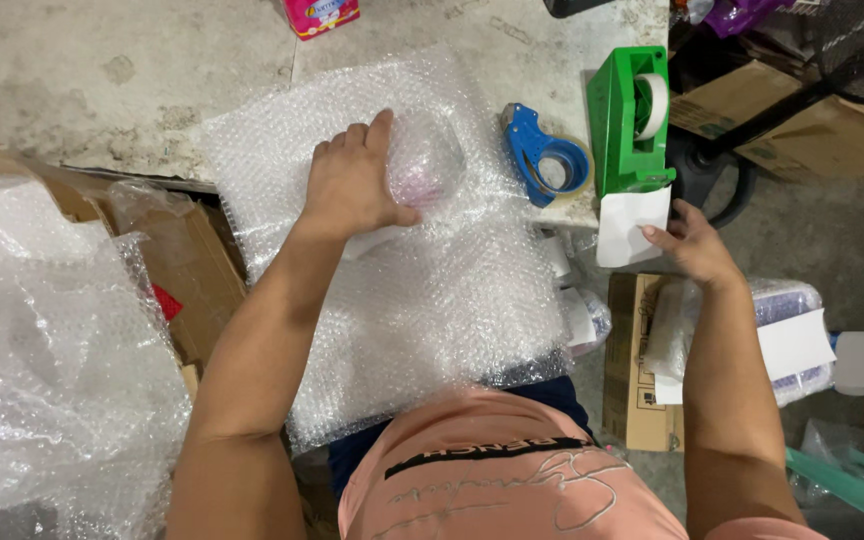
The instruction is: The person wraps a pink bottle and a pink container in bubble wrap and secures them with tape.
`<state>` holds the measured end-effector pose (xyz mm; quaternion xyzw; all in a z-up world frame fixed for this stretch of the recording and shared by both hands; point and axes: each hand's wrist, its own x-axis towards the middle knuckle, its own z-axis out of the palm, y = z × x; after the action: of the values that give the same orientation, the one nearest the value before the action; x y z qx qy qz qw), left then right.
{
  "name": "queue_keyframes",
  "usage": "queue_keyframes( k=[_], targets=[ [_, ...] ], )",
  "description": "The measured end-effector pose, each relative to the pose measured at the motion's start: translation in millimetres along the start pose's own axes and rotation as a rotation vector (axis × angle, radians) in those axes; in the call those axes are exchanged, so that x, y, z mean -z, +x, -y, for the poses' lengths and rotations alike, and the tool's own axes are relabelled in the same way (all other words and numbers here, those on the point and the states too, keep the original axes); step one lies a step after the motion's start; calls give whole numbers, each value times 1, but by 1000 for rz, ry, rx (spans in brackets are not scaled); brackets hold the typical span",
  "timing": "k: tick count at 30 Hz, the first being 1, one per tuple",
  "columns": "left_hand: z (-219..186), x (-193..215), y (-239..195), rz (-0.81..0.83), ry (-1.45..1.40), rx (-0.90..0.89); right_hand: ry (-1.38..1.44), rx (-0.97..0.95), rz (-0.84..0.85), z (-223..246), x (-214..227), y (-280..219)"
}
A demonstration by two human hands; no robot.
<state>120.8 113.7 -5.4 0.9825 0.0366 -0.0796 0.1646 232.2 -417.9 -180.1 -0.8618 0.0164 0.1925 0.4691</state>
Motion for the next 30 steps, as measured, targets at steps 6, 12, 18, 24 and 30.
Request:
queue_keyframes(
  k=[6,12,18,24,30],
  targets=[
    [9,-21,-14,-277,-3,-117,43,-68,-44,32,-15,-41],
    [45,-47,-45,-415,-252,-56,24,323,-73,139,-22,-107],
    [56,-69,-45,-590,-1043,-139,-125,391,51,238,-79,-143],
    [56,-85,-34,-656,-1292,-116,185,532,332,263,-166,-124],
    [38,-84,-44,-815,-999,37,236,521,339,256,-233,-92]
  ],
)
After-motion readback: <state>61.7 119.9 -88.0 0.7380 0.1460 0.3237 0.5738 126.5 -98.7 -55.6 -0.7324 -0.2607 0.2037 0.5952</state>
